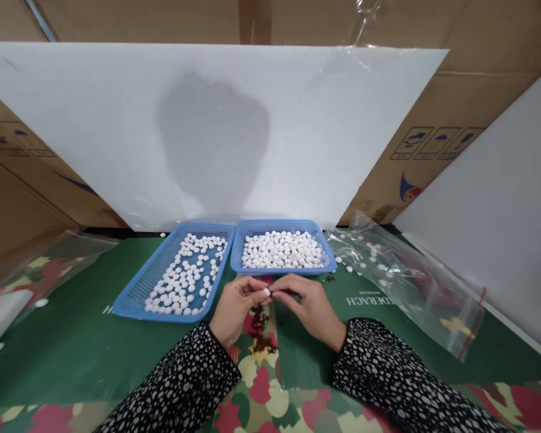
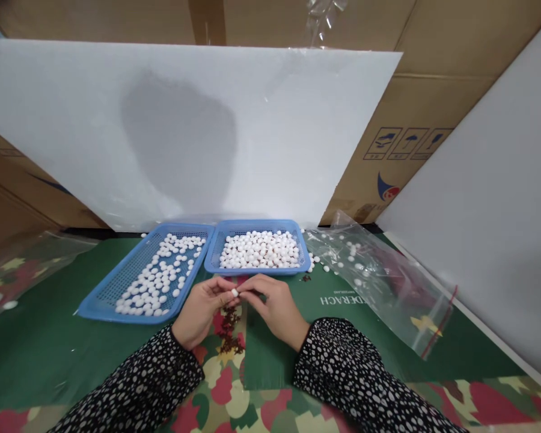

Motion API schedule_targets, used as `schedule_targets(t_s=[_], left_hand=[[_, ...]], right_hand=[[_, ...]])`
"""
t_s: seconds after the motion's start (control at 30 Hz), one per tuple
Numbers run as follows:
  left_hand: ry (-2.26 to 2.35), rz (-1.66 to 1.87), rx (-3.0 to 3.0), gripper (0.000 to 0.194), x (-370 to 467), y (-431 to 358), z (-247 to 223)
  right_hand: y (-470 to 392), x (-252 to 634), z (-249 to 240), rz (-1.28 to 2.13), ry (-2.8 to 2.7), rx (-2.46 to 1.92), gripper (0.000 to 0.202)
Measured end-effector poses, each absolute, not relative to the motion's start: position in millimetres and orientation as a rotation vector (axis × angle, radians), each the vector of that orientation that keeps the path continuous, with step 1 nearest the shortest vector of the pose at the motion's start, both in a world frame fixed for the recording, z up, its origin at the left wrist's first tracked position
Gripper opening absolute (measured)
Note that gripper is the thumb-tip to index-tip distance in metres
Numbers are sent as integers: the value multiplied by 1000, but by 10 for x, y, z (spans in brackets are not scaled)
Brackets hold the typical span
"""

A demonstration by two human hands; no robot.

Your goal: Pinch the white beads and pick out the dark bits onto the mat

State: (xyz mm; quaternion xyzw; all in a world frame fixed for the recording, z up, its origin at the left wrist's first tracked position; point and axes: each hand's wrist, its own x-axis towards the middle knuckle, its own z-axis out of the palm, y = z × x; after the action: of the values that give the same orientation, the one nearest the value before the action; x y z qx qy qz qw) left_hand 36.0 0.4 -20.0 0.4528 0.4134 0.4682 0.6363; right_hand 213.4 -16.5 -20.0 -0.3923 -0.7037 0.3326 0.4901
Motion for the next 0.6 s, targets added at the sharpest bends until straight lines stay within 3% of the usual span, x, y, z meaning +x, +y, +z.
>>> schedule_targets(t_s=[0.13, 0.27, 0.33, 0.5, 0.6], left_hand=[[1049, 1136, 1244, 27, 311, 71, 24], [1327, 1304, 1684, 16, 338, 327, 262], [1383, 1267, 1836, 20, 331, 480, 326], [1619, 825, 2249, 29, -158, 652, 425], [1945, 254, 2293, 35, -677, 646, 453]], right_hand=[[-144, 2162, -218, 1061, -1391, -946, 17], [-169, 2187, -250, 1137, -1332, -933, 21], [-187, 2189, -283, 1161, -1350, -917, 21], [-200, 2208, -363, 1120, -1463, -987, 19], [-199, 2214, -364, 1079, -1506, -1037, 18]])
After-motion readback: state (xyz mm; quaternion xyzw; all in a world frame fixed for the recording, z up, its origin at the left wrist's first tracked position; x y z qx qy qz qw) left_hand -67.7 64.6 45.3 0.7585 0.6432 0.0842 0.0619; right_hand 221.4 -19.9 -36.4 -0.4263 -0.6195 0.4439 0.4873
